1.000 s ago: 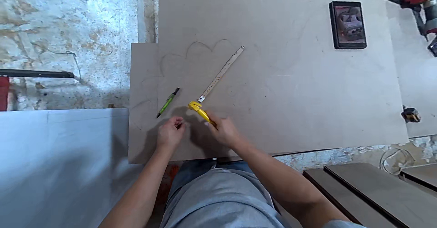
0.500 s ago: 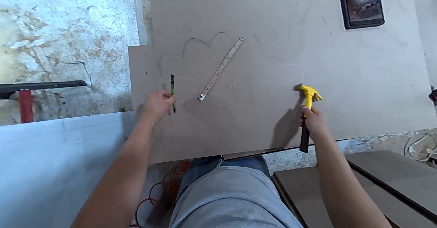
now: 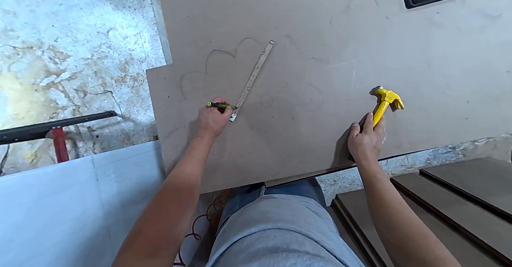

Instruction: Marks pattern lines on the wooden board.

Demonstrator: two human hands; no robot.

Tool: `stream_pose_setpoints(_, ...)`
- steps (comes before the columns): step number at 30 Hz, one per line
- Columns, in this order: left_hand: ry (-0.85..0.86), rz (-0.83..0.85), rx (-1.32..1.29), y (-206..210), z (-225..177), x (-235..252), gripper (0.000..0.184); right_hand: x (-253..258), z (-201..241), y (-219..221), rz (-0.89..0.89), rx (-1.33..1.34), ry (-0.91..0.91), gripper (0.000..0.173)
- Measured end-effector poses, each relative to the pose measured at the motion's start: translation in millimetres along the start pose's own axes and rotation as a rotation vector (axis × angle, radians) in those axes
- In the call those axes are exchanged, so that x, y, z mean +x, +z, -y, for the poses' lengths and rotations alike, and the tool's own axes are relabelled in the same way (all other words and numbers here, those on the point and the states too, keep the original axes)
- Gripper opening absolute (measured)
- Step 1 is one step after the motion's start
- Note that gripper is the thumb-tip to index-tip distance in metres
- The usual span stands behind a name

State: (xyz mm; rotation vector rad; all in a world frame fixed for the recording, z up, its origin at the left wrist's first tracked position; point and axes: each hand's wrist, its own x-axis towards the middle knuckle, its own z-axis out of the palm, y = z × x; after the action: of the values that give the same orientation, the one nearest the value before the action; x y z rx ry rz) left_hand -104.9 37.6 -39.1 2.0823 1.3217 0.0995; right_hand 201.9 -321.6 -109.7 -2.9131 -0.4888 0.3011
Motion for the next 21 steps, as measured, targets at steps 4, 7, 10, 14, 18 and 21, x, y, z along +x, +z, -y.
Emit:
stream_pose_setpoints(4, -0.003, 0.020, -0.008, 1.0, -0.6, 2.0, 0.016, 1.7, -1.8, 1.5, -0.004, 0.000, 0.003, 0.063)
stream_pose_setpoints(7, 0.051, -0.030, -0.057, 1.4, -0.3, -0.8, 0.016, -0.7, 9.7, -8.7, -0.039, 0.004, -0.032, 0.066)
stream_pose_setpoints(10, 0.151, -0.095, -0.436, -15.1, -0.5, -6.4, 0.021, -5.2, 45.3, -22.3, -0.064, 0.074, -0.282, 0.066)
stream_pose_setpoints(14, 0.052, -0.063, -1.062, -55.0, -19.9, -26.5, 0.028, -3.6, 139.7, -19.4, 0.123, 0.171, -0.705, 0.045)
stream_pose_setpoints(18, 0.059, 0.040, -1.211, -84.3, -31.2, -37.6, 0.084, 17.3, 254.1, 16.1, 0.327, 0.096, -1.118, 0.046)
stream_pose_setpoints(21, 0.106, 0.020, -1.241, -90.4, -35.1, -43.0, 0.069, 37.4, 314.6, 34.7, 0.403, -0.073, -1.278, 0.054)
